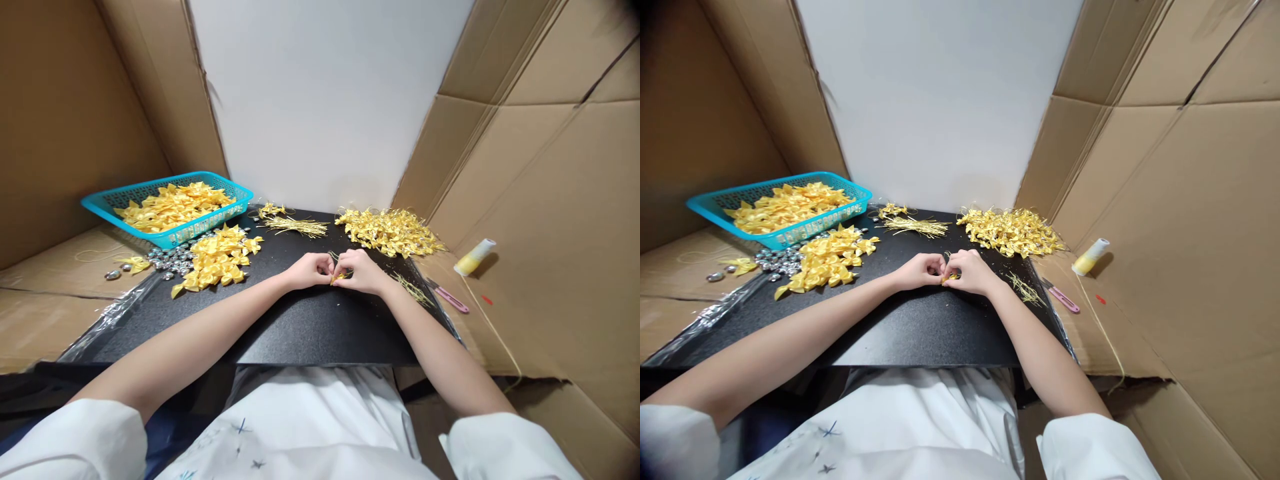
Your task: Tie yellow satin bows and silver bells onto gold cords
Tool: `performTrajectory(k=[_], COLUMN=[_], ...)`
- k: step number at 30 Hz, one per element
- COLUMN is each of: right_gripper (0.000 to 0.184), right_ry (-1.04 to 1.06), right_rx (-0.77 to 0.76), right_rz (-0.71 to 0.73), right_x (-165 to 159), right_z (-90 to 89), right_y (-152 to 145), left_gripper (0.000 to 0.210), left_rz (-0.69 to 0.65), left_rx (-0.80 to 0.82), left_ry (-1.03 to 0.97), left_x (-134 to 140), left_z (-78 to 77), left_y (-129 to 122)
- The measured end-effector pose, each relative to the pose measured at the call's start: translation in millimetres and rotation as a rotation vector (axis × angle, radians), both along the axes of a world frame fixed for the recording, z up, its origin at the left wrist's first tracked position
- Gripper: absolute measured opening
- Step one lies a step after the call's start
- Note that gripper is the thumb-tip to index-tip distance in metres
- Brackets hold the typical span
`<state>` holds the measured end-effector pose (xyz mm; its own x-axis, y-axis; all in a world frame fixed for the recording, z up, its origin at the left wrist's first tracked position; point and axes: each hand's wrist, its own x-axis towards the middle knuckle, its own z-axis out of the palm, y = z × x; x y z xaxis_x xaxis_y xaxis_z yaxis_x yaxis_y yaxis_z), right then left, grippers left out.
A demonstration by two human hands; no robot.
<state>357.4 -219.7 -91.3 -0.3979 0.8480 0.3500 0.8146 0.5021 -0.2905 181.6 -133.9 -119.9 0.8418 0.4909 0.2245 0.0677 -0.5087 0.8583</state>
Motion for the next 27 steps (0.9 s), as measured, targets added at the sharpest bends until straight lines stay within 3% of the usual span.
performTrajectory(k=[27], right_gripper=[0.008], right_ry=[0.033], right_rx=[-0.012], right_rz=[0.033], right_x=[-3.4], right_z=[-1.7], right_y=[-2.3], left_gripper=[0.018], left_rz=[0.004], left_rx=[-0.015], left_ry=[-0.009], left_x=[0.6], left_z=[0.5], left_y=[-0.2])
